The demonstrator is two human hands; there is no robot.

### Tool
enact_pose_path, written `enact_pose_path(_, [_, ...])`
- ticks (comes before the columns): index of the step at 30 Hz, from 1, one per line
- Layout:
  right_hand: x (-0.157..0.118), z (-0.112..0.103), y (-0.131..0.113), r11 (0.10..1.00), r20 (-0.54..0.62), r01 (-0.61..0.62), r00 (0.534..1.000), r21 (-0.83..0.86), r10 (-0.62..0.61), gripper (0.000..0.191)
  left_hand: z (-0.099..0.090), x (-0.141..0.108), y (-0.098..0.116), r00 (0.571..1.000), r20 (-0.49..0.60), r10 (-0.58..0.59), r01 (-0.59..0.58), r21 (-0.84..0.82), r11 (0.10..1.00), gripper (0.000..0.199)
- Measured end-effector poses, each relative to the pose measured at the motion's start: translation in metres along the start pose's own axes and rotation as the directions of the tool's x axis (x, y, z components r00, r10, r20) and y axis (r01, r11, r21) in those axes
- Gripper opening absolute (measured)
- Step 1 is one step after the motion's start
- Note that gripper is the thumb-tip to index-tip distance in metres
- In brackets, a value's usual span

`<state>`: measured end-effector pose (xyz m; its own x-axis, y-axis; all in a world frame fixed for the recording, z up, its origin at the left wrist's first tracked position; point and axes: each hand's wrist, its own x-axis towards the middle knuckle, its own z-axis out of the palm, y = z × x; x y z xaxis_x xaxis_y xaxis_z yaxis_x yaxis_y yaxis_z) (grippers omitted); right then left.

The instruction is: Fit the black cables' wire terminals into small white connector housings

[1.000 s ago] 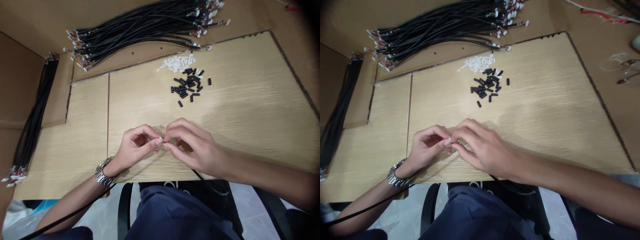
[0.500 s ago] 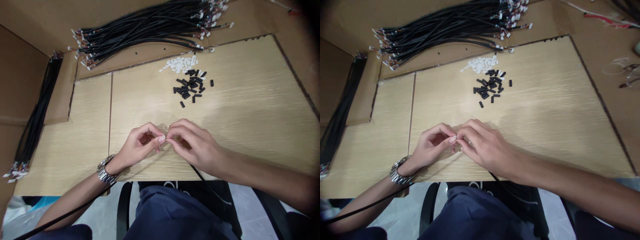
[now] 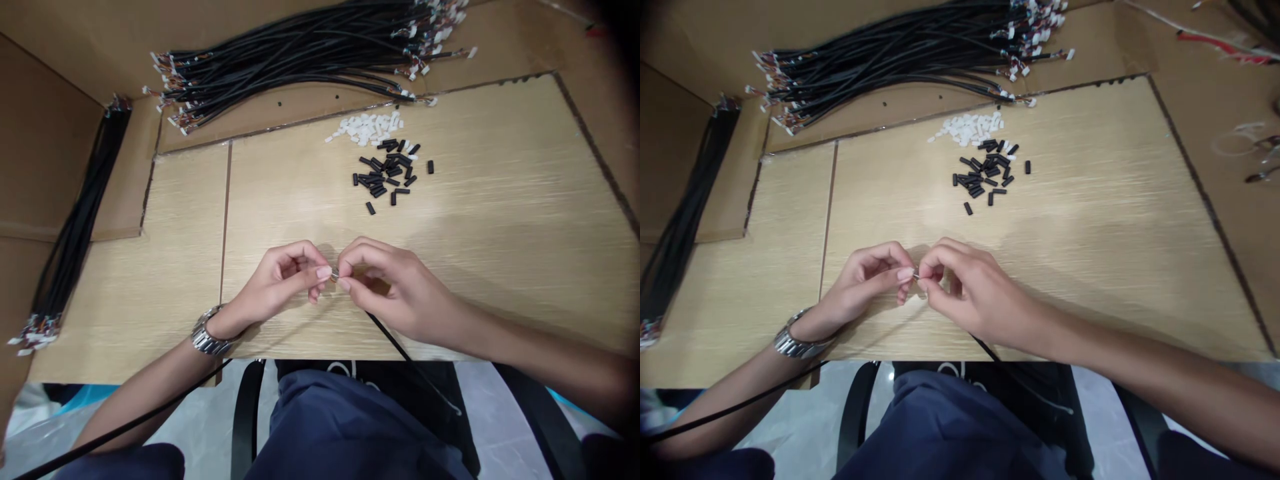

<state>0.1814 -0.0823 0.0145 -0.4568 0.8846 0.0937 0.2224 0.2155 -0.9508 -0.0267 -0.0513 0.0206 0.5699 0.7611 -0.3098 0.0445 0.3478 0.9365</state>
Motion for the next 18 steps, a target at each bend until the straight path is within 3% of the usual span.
enact_pose_path(8, [-0.0027,0.0018,-0.0017,0.993,-0.038,0.038,0.998,-0.109,-0.043,0.008,-0.0026,0.0021,0.0045,0.997,0.048,-0.062,0.063,-0.014,0.998,0.015])
enact_pose_path(18, [-0.0013,0.002,0.0017,0.999,-0.017,-0.051,0.999,-0.007,0.051,0.005,-0.0031,0.001,-0.0014,0.999,0.046,-0.004,0.003,0.013,1.0,0.01])
